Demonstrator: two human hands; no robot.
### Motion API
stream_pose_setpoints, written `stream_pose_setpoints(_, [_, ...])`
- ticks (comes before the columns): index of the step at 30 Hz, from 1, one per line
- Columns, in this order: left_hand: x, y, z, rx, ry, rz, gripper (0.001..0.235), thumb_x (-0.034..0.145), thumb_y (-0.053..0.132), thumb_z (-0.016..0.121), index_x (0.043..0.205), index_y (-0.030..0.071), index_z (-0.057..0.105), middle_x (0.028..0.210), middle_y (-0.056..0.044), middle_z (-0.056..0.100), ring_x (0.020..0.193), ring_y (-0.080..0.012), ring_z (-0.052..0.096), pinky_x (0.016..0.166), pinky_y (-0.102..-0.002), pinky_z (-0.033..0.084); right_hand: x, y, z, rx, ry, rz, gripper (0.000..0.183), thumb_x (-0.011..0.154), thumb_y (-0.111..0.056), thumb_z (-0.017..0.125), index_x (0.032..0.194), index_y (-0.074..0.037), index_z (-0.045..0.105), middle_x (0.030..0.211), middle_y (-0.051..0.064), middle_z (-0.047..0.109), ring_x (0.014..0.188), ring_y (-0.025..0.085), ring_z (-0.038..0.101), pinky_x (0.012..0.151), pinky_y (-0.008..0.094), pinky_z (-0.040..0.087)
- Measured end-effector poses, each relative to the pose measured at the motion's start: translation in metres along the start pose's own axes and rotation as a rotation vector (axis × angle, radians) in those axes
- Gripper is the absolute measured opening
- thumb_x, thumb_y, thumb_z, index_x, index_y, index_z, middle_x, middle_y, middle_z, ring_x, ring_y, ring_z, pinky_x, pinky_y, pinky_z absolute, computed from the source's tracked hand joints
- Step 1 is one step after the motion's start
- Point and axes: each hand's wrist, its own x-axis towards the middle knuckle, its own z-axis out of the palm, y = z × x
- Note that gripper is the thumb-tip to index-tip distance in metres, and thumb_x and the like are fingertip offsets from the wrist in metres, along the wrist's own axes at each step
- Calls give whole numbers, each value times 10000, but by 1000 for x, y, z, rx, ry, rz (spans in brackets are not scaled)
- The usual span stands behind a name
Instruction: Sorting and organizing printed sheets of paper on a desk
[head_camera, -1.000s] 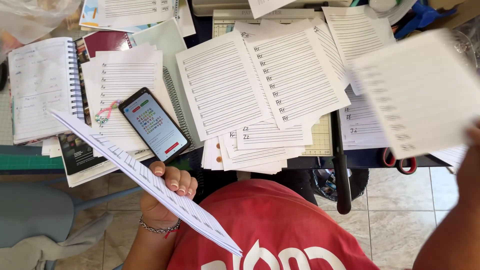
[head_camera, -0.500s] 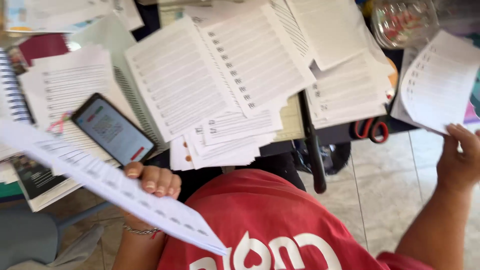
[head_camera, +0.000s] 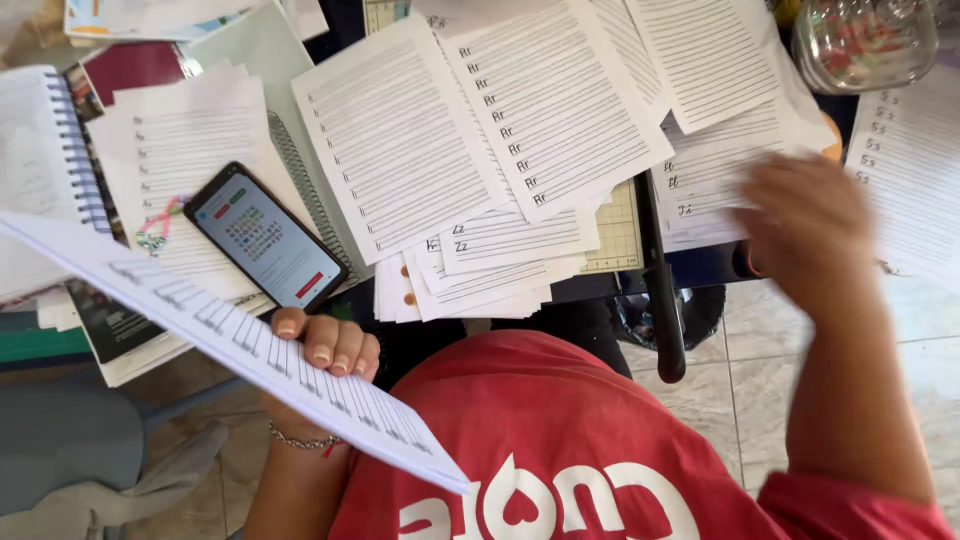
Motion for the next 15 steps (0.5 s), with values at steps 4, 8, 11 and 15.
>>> stream_pose_setpoints(4, [-9,3,1,-28,-19,51,232,1108,268,538,1198,173,730,926,-34,735,815,-193,641,728,-333,492,97,-54,32,-196,-354,-249,319,978,-149,753,1287,-78,717,1432,99,686,1389,299,613,1233,492,393])
stream_pose_setpoints(8, [-23,9,8,7,111,82,160,1078,239,584,1130,186,726,859,-15,707,749,-172,592,692,-323,462,110,-48,55,-320,-516,-356,458,952,-82,613,1408,-103,651,1389,60,707,1318,226,658,1244,487,395])
stream_pose_setpoints(11, [-29,11,1,33,84,115,130,1057,204,663,1180,185,701,919,0,709,813,-166,628,736,-310,499,109,-49,60,-411,-514,-440,479,883,-43,623,1358,-94,648,1306,45,724,1253,224,678,1188,465,477])
stream_pose_setpoints(15, [-26,8,-1,27,64,133,209,1016,166,728,1213,191,663,946,12,672,838,-157,604,760,-301,481,112,-52,60,-453,-521,-490,485,921,-67,587,1404,-102,601,1412,74,674,1315,237,650,1186,455,473])
